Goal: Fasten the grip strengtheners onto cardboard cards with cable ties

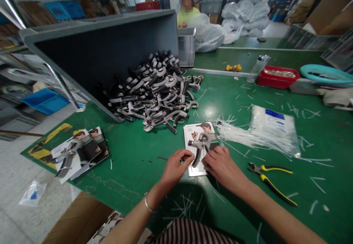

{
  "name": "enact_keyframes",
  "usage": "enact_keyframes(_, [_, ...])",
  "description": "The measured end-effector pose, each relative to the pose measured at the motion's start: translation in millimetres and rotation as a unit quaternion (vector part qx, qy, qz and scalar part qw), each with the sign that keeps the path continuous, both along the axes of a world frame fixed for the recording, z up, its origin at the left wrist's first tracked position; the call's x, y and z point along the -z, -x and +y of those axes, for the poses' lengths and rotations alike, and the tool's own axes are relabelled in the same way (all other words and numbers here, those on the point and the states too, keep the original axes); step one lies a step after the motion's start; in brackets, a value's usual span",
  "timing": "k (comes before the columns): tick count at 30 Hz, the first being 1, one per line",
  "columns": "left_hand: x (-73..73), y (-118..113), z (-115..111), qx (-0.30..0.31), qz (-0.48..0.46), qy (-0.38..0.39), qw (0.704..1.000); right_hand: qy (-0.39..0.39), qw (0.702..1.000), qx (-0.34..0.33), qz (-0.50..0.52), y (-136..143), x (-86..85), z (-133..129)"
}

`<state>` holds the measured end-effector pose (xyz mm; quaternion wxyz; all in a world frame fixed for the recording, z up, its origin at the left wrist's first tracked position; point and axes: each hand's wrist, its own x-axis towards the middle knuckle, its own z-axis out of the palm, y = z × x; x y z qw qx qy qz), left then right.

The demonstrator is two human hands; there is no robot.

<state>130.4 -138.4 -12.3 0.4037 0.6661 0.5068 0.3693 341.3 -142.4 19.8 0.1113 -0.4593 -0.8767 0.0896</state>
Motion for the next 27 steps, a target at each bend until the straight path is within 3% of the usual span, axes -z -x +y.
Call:
enact_keyframes(3, [-1.6,-1,0,0.024,0.021,-0.017,0.999,-0.005,1.0,-0.006,-0.022,6,-3.9,2])
enact_keyframes(9, [1.8,-4,0,0.052,0.048,-0.044,0.997,0.064,0.985,0.006,0.158,-1,5.2,6])
enact_keyframes(17, [-0.5,-5,2,0.065,0.034,-0.034,0.997,0.054,0.966,0.03,0.252,-2,14.4,4])
enact_keyframes(20, [-0.2,-6,1,0.054,0.015,-0.023,0.998,0.045,0.971,0.045,0.23,-4,14.4,2])
enact_keyframes(27, [-1.2,-10,2,0.05,-0.003,-0.005,0.999,-0.005,0.997,0.01,0.08,-12,6.6,0])
